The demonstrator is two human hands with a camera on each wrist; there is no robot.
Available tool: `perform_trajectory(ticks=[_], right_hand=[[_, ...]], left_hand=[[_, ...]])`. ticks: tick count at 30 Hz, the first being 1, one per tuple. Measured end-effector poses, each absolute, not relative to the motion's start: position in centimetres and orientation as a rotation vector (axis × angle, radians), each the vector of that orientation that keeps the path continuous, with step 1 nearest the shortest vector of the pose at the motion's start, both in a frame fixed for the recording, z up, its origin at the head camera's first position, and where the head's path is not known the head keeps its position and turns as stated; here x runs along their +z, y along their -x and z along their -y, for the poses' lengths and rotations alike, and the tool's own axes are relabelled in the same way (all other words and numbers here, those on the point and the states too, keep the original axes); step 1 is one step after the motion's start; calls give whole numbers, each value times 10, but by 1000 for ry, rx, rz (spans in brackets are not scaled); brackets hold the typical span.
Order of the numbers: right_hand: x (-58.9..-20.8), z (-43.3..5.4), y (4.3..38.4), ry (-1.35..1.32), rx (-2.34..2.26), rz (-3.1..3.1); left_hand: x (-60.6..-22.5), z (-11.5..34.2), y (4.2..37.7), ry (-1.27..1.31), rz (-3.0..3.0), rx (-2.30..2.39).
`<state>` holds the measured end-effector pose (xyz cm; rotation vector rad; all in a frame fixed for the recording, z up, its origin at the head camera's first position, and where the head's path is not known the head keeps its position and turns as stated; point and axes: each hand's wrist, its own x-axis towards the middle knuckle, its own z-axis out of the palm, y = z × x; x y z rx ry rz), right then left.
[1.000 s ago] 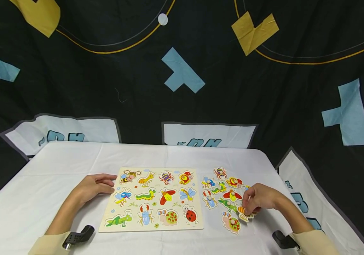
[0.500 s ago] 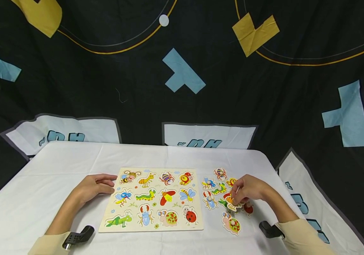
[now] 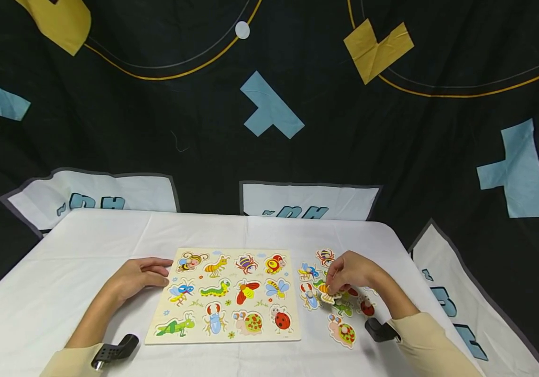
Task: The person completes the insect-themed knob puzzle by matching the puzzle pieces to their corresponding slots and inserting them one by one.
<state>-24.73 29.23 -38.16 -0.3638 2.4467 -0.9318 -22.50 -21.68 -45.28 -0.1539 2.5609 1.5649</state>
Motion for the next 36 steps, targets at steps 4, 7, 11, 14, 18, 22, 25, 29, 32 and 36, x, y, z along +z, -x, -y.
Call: perform_trajectory(ticks=[4, 7, 11, 14, 18, 22, 25, 29, 32, 36], right_hand=[[-382, -286, 250, 362, -942, -2455], [-382, -280, 253, 363, -942, -2464], [-382, -270, 256, 350, -938, -2475], [-382, -261, 258, 344, -939, -2483], [-381, -252, 261, 345, -953, -2478], [-381, -245, 266, 343, -953, -2477], [-381, -240, 269, 350, -952, -2481], [-381, -231, 272, 370, -966, -2490], [-382, -225, 275, 367, -983, -2497], [-384, -214, 279, 365, -992, -2505]], left_hand=[[-453, 217, 225, 154, -2555, 1574], [-453, 217, 225, 155, -2561, 1573], [-454, 217, 224, 161, -2576, 1554], [-454, 218, 223, 167, -2585, 1544], [-454, 218, 223, 163, -2587, 1547], [-454, 217, 224, 155, -2571, 1564], [-454, 217, 224, 157, -2567, 1565], [-453, 216, 223, 161, -2571, 1567], [-453, 216, 223, 161, -2564, 1577], [-453, 216, 223, 166, -2567, 1576]])
